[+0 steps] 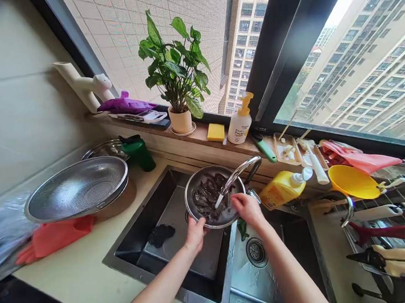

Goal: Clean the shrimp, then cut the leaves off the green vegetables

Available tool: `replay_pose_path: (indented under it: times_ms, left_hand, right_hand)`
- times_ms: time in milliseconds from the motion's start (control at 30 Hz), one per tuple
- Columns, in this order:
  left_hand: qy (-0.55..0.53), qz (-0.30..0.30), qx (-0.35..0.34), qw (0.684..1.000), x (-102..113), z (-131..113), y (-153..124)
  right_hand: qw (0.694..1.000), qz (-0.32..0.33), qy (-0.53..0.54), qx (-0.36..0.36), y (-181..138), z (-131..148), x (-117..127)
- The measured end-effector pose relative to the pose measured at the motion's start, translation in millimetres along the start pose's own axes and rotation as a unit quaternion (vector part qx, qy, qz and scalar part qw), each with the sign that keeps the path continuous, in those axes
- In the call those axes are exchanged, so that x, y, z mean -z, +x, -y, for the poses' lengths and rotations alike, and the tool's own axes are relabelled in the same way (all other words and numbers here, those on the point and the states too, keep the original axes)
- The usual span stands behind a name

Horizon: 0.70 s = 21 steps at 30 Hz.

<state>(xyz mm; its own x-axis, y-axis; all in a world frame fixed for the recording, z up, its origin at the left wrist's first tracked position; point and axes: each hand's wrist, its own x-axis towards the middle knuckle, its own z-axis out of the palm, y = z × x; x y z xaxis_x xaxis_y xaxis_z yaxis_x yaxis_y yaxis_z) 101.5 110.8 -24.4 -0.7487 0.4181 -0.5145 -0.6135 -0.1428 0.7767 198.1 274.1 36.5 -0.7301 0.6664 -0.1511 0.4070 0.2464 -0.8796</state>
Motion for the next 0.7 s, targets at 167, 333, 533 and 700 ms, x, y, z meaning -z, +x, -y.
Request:
replay_pose_path:
  times_ms: [167,333,533,700]
  left_hand:
    - [0.102,0.034,0.011,0.994,35.5,-27.0,-13.4]
    - [0.148,0.039,0.006,0.988,64.8,-41.8,-25.6]
    - [0.155,0.029,-0.005,0.987,102.9,-43.0,-36.3]
    - [0.144,0.064,-0.023,0.987,129.3,-42.6,-41.5]
  right_hand:
    - [0.908,-0.223,-0.338,0.107,-7.4,-61.8,11.3]
    - [0.867,-0.244,-0.416,0.128,-13.1,-108.1,-23.2]
    - [0.916,-0.217,-0.332,0.065,-23.9,-98.6,-22.4]
    - [0.992,-0.096,0.012,-0.075,-77.6,-59.4,-60.6]
